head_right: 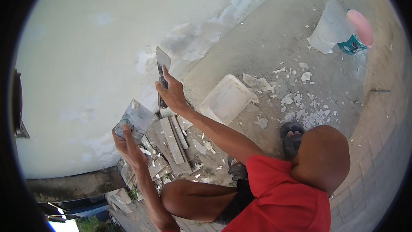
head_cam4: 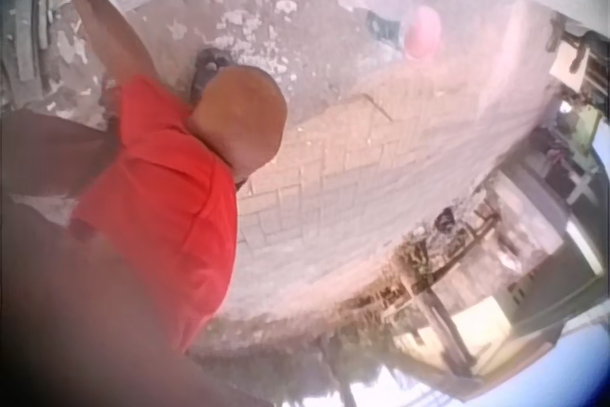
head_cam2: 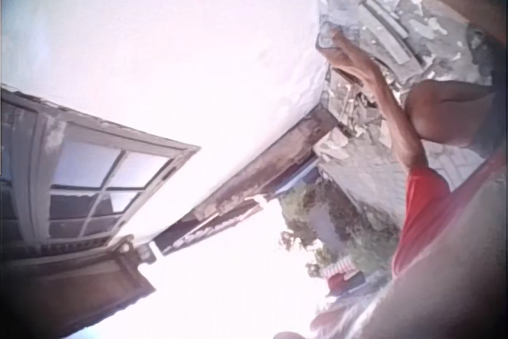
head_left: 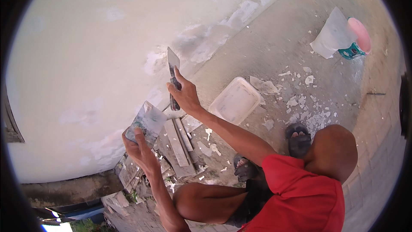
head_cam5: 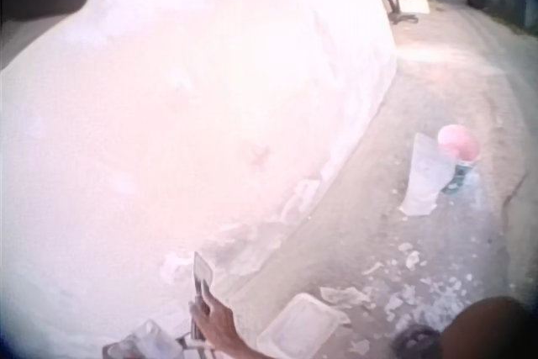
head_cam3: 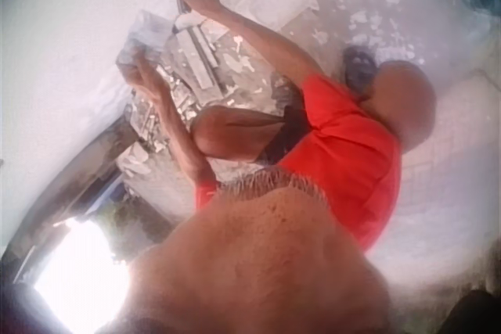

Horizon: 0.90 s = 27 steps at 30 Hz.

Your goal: The person applies plaster onto a wall using a putty knife, smooths it, and scrapes the wall surface. They then mix and spread plaster between two putty knives before placing the tools into a container.

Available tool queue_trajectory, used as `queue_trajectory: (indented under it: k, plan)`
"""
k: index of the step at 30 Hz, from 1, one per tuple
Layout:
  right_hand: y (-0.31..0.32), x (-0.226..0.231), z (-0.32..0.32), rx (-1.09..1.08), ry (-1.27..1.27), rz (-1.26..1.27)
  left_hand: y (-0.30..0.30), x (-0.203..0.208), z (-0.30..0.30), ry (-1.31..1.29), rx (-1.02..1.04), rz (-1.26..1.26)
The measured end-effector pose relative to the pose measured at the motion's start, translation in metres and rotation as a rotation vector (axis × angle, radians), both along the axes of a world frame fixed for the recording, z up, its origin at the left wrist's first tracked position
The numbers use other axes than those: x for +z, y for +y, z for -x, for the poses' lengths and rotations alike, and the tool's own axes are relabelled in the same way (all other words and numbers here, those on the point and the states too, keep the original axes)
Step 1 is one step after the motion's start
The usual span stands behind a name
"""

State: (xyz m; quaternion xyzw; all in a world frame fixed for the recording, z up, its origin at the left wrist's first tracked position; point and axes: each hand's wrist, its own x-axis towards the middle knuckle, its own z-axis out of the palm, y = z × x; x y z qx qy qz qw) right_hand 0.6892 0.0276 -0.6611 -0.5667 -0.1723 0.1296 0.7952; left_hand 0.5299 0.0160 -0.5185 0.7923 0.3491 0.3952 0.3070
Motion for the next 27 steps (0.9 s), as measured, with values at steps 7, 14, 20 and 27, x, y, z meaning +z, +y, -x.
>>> queue_trajectory:
  k: [7,14,20,27]
  plan:
    - [-0.036,-0.004,-0.102,-0.063,0.508,-0.302,-0.003,-0.003,0.001,0.013,-0.029,0.071]
    - [-0.046,-0.001,-0.033,0.25,0.08,0.025,-0.007,-0.009,-0.014,0.021,-0.056,0.154]
    - [-0.123,0.004,-0.021,0.395,-0.124,0.043,0.004,-0.013,-0.006,-0.009,-0.029,0.088]
    - [-0.173,0.042,-0.019,0.315,-0.669,0.405,-0.008,-0.006,-0.015,0.152,-0.014,0.081]
